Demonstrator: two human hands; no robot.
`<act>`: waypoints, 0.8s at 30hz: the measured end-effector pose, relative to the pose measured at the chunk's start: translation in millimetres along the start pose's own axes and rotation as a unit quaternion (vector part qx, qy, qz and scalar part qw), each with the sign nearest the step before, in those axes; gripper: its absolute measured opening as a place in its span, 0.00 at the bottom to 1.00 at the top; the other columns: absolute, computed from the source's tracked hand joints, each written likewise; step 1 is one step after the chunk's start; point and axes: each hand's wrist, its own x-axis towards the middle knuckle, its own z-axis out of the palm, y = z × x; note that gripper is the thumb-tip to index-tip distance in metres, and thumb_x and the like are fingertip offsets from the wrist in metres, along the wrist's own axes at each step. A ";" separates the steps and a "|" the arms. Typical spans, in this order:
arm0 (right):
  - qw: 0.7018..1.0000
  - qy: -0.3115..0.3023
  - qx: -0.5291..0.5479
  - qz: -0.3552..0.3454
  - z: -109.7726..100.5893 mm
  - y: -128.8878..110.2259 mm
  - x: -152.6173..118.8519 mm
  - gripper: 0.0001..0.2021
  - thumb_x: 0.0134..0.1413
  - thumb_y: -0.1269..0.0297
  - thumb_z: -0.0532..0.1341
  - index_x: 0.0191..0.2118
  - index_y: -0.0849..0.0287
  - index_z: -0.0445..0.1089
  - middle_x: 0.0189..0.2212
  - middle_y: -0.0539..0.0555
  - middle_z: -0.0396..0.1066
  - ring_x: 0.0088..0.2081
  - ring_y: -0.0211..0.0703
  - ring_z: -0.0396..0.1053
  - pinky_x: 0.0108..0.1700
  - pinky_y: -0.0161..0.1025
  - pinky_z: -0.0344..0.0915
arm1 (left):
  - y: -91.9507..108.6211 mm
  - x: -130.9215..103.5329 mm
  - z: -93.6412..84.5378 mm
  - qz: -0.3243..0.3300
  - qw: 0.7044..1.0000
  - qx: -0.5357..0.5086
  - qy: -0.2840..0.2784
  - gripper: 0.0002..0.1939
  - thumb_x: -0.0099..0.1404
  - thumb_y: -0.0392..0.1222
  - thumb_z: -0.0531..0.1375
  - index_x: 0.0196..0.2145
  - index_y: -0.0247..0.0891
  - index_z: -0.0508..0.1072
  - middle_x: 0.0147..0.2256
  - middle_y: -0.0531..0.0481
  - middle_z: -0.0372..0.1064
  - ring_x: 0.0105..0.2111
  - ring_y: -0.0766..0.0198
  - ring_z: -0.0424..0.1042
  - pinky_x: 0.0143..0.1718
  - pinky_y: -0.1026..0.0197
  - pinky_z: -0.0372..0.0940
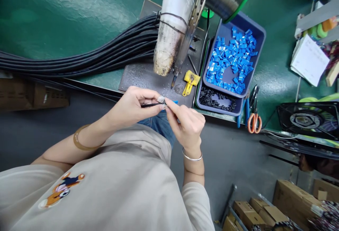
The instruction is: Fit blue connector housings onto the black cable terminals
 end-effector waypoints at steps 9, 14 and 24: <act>0.999 0.039 -0.020 -0.005 5.6 -3.0 -1.7 0.08 0.56 0.70 0.65 0.43 0.55 0.73 0.19 0.43 0.66 0.19 0.28 0.55 0.25 0.32 0.55 | 0.2 1.2 -1.5 -0.025 0.998 -0.065 -0.001 0.05 0.58 0.37 0.62 0.27 0.32 0.72 0.24 0.55 0.63 0.24 0.73 0.60 0.26 0.70 0.59; 0.993 0.015 0.087 0.076 2.5 -8.6 -1.0 0.03 0.57 0.70 0.63 0.36 0.56 0.71 0.21 0.42 0.67 0.17 0.27 0.55 0.22 0.30 0.54 | 3.2 1.6 -6.7 -0.055 0.992 -0.108 -0.044 0.07 0.59 0.39 0.64 0.28 0.31 0.74 0.22 0.55 0.63 0.22 0.75 0.58 0.23 0.71 0.55; 0.937 0.295 0.172 0.078 -9.2 -5.9 6.7 0.13 0.59 0.71 0.59 0.49 0.51 0.68 0.25 0.45 0.70 0.19 0.33 0.68 0.14 0.30 0.53 | 4.7 3.3 -5.2 -0.032 0.997 -0.069 0.005 0.08 0.60 0.39 0.62 0.25 0.33 0.72 0.19 0.56 0.58 0.20 0.75 0.55 0.21 0.69 0.51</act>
